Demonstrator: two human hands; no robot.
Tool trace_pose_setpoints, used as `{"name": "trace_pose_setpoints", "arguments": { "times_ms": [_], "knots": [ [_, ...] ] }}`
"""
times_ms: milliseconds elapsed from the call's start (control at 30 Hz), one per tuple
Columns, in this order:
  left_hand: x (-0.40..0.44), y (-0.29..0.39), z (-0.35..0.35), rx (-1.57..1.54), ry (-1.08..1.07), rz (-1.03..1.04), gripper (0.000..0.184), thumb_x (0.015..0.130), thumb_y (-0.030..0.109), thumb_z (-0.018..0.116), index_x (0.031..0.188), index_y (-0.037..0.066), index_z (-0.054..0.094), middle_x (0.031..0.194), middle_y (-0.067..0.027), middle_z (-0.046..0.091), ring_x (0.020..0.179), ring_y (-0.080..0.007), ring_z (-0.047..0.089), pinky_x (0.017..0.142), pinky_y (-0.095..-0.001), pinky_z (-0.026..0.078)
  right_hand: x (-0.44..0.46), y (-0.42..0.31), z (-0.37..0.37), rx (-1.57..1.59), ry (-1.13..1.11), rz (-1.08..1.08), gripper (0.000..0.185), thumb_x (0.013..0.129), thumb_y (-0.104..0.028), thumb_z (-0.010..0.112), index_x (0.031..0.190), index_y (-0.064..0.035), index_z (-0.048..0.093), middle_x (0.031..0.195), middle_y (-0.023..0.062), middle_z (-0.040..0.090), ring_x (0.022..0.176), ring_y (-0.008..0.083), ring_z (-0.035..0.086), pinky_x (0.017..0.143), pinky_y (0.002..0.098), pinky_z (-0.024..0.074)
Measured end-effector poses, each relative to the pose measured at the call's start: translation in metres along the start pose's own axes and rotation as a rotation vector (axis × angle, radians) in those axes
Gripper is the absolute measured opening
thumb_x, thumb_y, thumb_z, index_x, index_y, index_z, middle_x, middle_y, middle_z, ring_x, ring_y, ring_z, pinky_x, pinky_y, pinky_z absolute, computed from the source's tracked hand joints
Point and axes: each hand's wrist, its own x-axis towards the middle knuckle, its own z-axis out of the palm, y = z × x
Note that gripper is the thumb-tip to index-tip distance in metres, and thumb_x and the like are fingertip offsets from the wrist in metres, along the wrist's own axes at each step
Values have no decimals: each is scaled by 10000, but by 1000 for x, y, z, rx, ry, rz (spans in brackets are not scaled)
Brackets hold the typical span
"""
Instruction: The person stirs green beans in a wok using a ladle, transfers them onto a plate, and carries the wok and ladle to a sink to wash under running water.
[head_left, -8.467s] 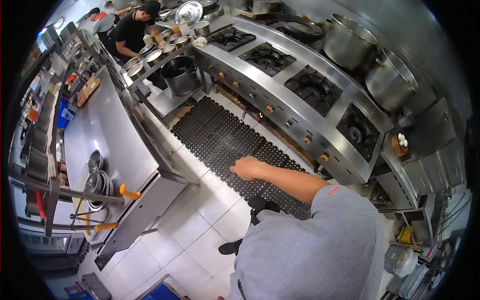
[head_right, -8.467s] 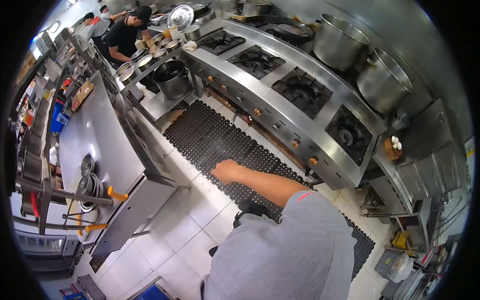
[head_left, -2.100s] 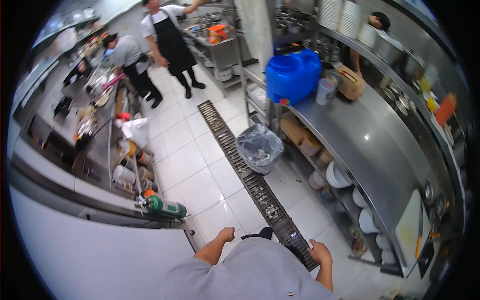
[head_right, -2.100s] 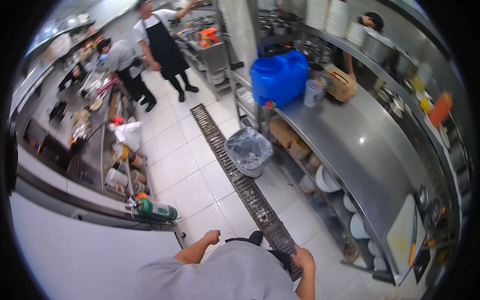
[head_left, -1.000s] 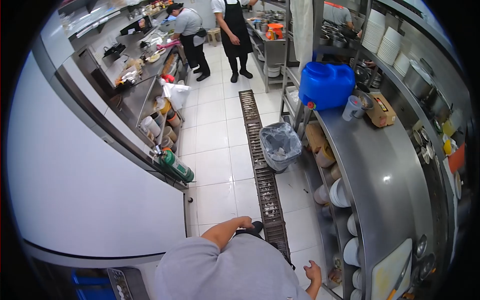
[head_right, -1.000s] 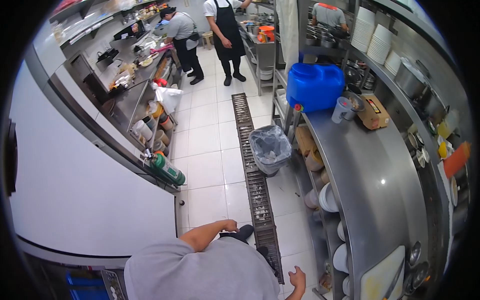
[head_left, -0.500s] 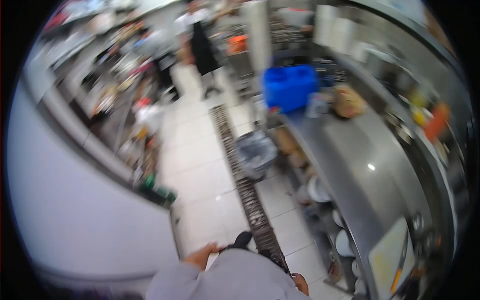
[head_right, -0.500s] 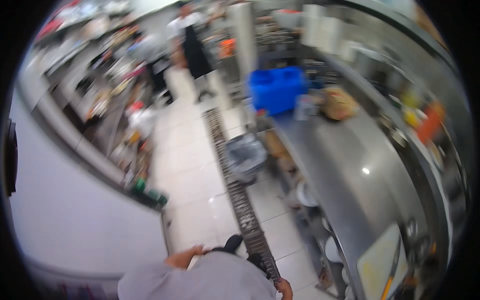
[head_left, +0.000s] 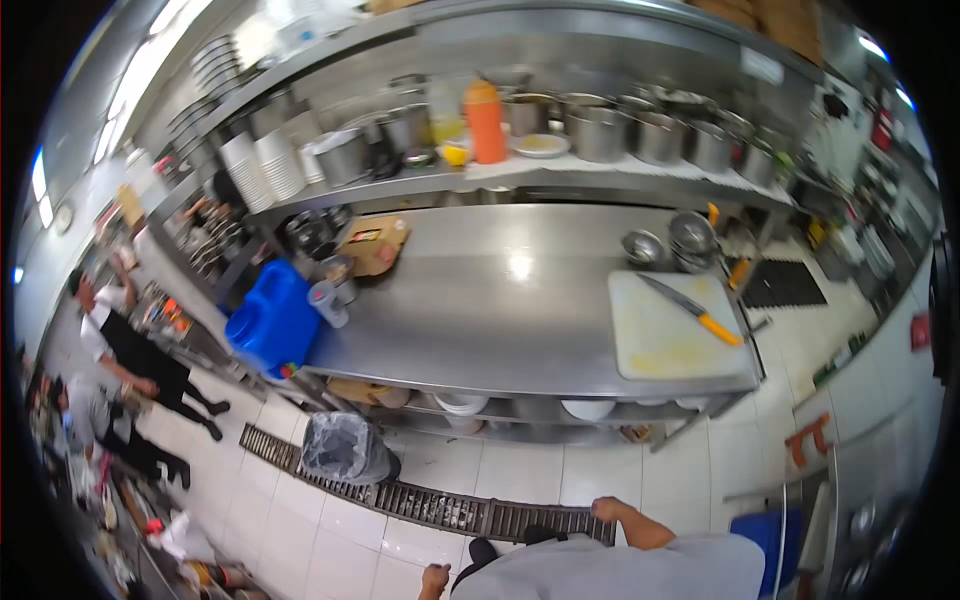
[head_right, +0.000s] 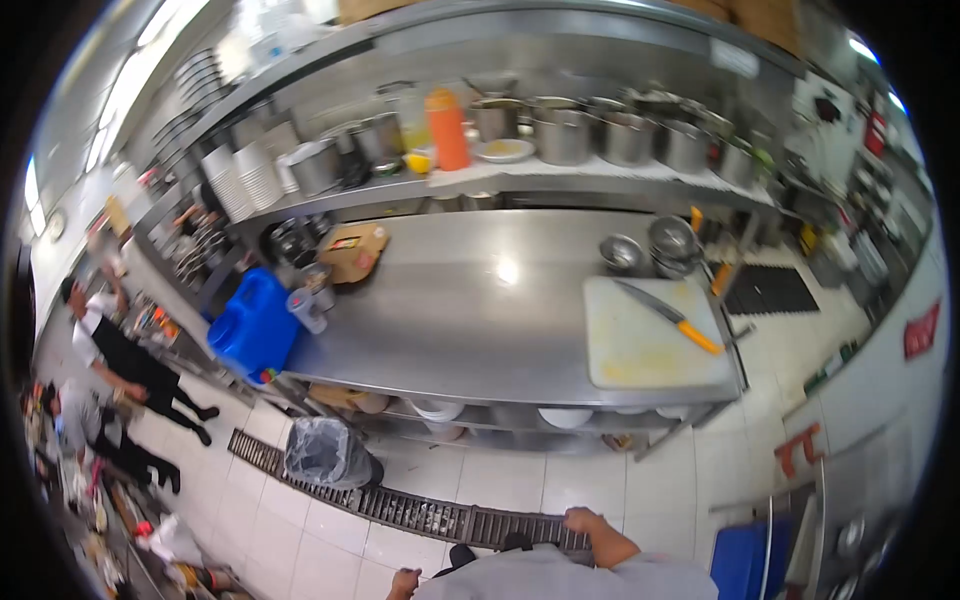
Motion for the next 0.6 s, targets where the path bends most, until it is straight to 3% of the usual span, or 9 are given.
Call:
{"name": "trace_pose_setpoints", "arguments": {
  "times_ms": [100, 133, 200, 267, 333, 400, 433, 467, 600],
  "knots": [
    [16, 26, -6, -283, 166, 167, 425, 784, 340, 661, 1027, -6, 625, 677, -135, 626, 482, -218, 568, 420, -351, 461, -38, -8, 6, 204, 25, 154, 343, 756, -275, 514, 902, -12, 680, 911, 199, 671, 854, 332, 654, 779, 440, 512],
    [18, 35, -9, -301, 126, 158, 402, 785, 326, 669, 1012, -3, 618, 634, -105, 592, 505, -188, 559, 430, -338, 452, -41, -5, 15, 251, 43, 171, 343, 756, -275, 514, 902, -12, 680, 911, 199, 671, 854, 332, 654, 779, 440, 512],
    [17, 47, -11, -274, 32, 147, 365, 786, 317, 671, 982, 12, 626, 614, -89, 585, 504, -182, 562, 419, -332, 444, -40, 4, 34, 221, 144, 100, 310, 797, -282, 537, 702, -17, 668, 698, 155, 658, 564, 237, 641, 517, 389, 526],
    [-8, 63, -19, -26, -5, 269, 342, 788, 303, 675, 989, 31, 622, 608, -77, 580, 493, -167, 552, 430, -321, 449, -34, 22, 62, 207, 254, 79, 311, 787, -277, 535, 705, -7, 667, 702, 168, 658, 582, 252, 647, 534, 398, 528],
    [49, 27, -20, 428, -167, 952, 412, 803, 387, 610, 1035, 47, 623, 781, -137, 668, 749, -275, 648, 641, -407, 509, -35, 25, 91, 110, 456, 15, 314, 767, -265, 531, 710, 12, 667, 712, 195, 657, 620, 284, 658, 569, 417, 530],
    [42, 19, -22, 406, -226, 577, 404, 808, 384, 607, 1028, 46, 620, 788, -135, 661, 751, -274, 643, 647, -416, 506, -73, 5, 88, 175, 423, 12, 317, 748, -254, 525, 760, 34, 656, 751, 215, 656, 668, 320, 659, 606, 429, 530],
    [41, 17, -26, 409, -244, 485, 399, 811, 383, 605, 1024, 45, 618, 792, -134, 658, 752, -274, 641, 650, -420, 505, -88, -6, 91, 311, 341, 146, 307, 724, -261, 549, 778, 12, 680, 819, 223, 655, 758, 350, 650, 686, 433, 520],
    [41, 14, -30, 424, -263, 428, 395, 814, 381, 604, 1021, 45, 616, 796, -133, 655, 753, -273, 639, 652, -424, 503, -103, -19, 94, 446, 254, 278, 305, 699, -268, 573, 797, -11, 704, 886, 231, 654, 847, 380, 641, 767, 437, 510],
    [46, 16, -43, 507, -334, 316, 379, 825, 376, 598, 1006, 43, 608, 811, -128, 643, 758, -272, 630, 664, -440, 497, -117, -32, 163, 413, 282, 273, 308, 720, -270, 567, 820, -13, 703, 889, 207, 662, 842, 363, 646, 751, 439, 512]
  ]
}}
